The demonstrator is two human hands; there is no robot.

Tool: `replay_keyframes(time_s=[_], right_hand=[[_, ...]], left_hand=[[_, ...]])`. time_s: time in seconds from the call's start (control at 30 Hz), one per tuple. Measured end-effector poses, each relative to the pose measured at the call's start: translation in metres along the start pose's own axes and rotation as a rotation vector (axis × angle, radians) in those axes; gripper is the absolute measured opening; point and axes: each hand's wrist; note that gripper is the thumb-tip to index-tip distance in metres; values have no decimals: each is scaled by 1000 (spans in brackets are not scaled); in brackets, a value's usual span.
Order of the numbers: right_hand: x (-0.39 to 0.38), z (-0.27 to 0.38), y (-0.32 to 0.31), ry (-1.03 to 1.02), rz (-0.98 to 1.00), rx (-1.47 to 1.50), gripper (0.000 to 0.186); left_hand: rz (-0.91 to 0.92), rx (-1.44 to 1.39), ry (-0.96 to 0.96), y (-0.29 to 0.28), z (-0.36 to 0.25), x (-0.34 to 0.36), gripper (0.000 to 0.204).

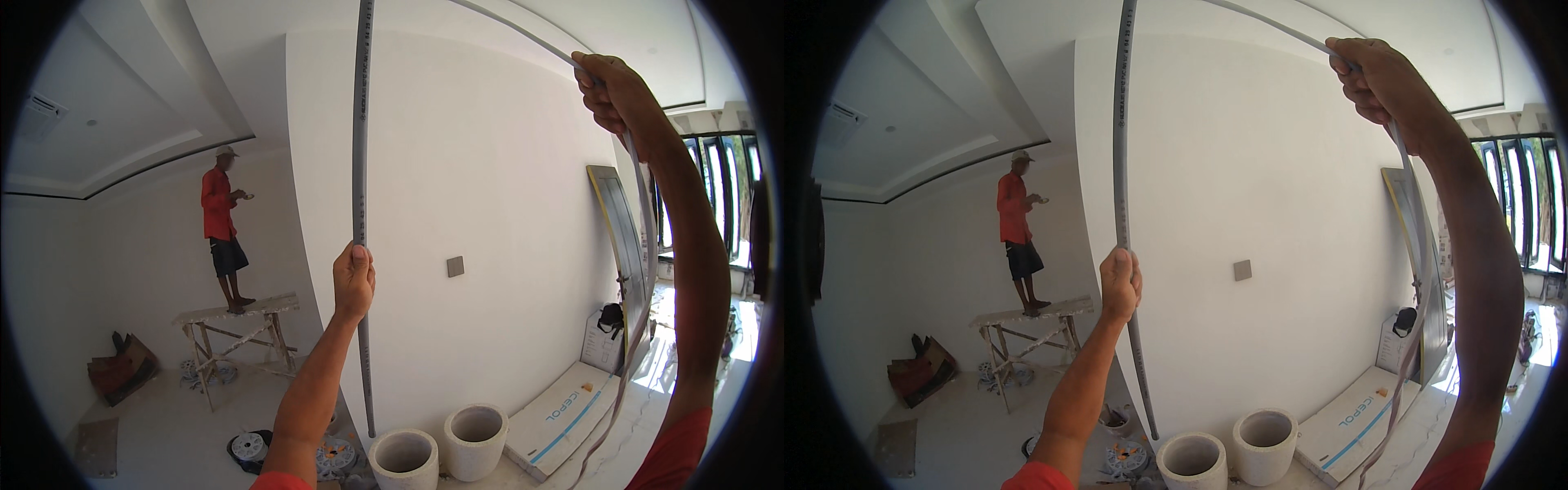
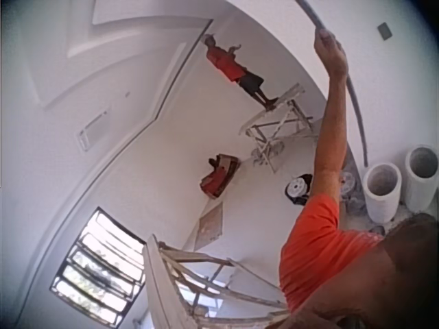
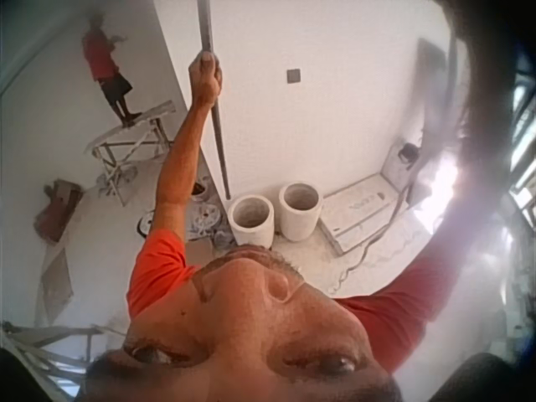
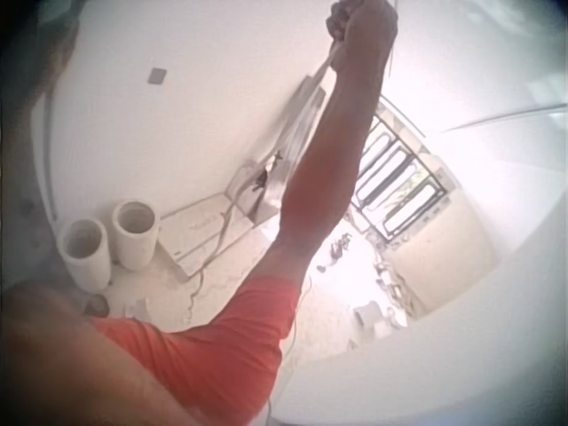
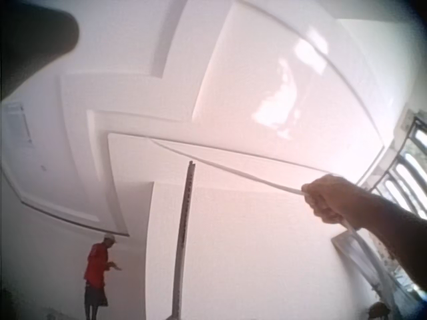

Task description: The person measures a length of white electrical conduit against a wall using a metal ruler, then pulls a long white cable through the conduit. The person walks across the room to feed the cable into the conduit, preparing it for installation.

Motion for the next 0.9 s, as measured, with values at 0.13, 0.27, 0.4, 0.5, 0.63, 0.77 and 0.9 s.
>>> replay_keyframes(time_s=[0.13,0.27,0.4,0.5,0.63,0.77,0.9], right_hand=[[-6,8,0,-3,11,-3,40],[-5,7,2,4,6,-17,39],[-3,11,2,4,25,-15,39],[-1,13,2,10,63,-14,39],[2,17,6,52,155,-24,39],[-3,29,15,96,223,-89,39],[5,24,24,94,292,-54,43]], left_hand=[[1,-3,12,-2,2,-1,48],[0,1,24,-2,-2,-1,48],[4,13,24,0,-7,7,48],[6,30,43,-1,-6,16,48],[-8,69,55,-3,-10,25,47],[18,64,70,0,-21,33,47],[28,51,82,13,-36,44,47]])
Point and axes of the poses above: each hand's wrist, its own x-axis towards the middle knuckle, its own y-axis out of the palm, z = x × y, and after that the axes turned 6 degrees about -x, right-handed
